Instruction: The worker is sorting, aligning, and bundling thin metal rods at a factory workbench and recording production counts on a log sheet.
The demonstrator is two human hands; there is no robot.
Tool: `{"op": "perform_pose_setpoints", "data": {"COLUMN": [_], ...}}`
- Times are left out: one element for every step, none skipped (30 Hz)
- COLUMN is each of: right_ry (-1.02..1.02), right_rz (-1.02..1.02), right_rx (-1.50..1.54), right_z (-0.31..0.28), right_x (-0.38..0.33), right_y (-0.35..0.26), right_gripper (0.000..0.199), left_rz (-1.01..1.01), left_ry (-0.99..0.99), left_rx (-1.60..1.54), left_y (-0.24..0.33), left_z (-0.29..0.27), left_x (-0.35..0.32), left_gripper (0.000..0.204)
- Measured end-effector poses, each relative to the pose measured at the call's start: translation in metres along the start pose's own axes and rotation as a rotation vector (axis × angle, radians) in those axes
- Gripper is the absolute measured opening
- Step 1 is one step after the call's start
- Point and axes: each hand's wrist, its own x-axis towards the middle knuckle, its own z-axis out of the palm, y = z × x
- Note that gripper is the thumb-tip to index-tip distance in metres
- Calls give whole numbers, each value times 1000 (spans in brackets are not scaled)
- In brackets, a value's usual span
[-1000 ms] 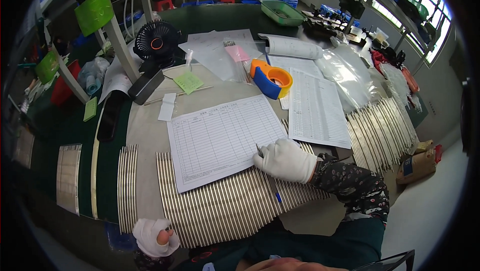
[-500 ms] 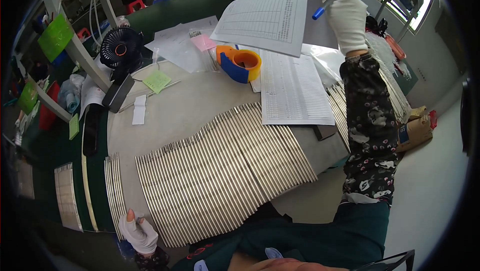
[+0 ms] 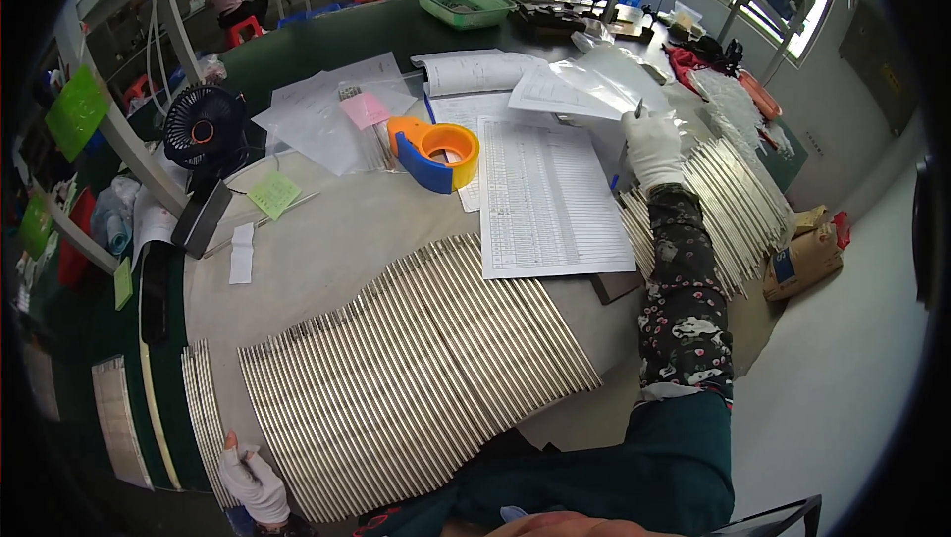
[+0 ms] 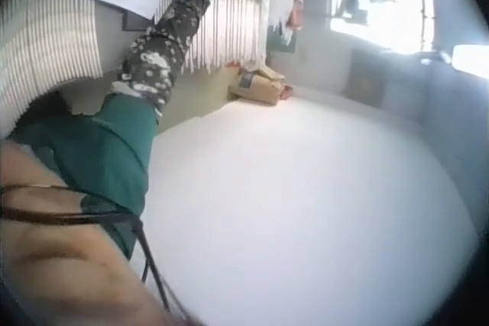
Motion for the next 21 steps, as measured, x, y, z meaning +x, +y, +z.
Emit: {"op": "perform_pose_setpoints", "data": {"right_ry": [0,-85,-173,-176,-241,-305,-309,-332,-356,-364,-403,-445,-381,-389,-331,-275,-286,-289,-291,-295,-290], "right_rz": [3,-32,-66,-65,-49,-33,-33,0,29,25,-16,-60,-101,-107,-124,-141,-143,-125,-107,-156,-201], "right_rx": [-2,3,9,6,2,-2,-5,88,189,193,278,374,439,449,513,579,584,572,558,642,714], "right_z": [11,20,20,20,19,17,18,19,15,9,1,-11,-26,-38,-50,-63,-75,-89,-103,-119,-135], "right_x": [-7,-12,-14,-14,-13,-13,-14,-16,-16,-17,-17,-16,-17,-20,-23,-27,-29,-31,-34,-41,-48], "right_y": [1,3,5,6,5,5,7,10,6,5,8,7,2,-1,-2,-2,0,0,-1,-4,-7], "right_gripper": [8,9,10,10,10,10,10,9,8,8,8,10,17,17,20,23,23,27,32,34,37], "left_rz": [51,54,60,66,87,88,58,28,45,43,31,17,34,30,33,36,56,55,61,69,82], "left_ry": [-26,-26,-42,-59,-48,-51,-30,-10,-12,-20,-18,-18,-15,-24,-30,-40,-30,-42,-35,-27,-35], "left_rx": [32,31,24,18,18,16,-9,-33,-7,-2,19,51,62,73,30,-11,-6,5,4,3,-1], "left_y": [-3,-4,-4,-4,-4,-7,-13,-16,-12,-7,-1,4,2,2,2,2,6,7,7,8,9], "left_z": [-2,-3,-3,-3,-3,-2,-1,1,-1,-1,0,-2,-3,-4,-3,-3,-2,-3,-2,-4,-4], "left_x": [-1,-1,0,1,1,0,-2,-3,-2,0,2,4,3,4,5,7,10,10,10,10,12], "left_gripper": [39,39,39,39,39,39,39,39,39,39,39,39,38,38,38,38,38,38,38,39,38]}}
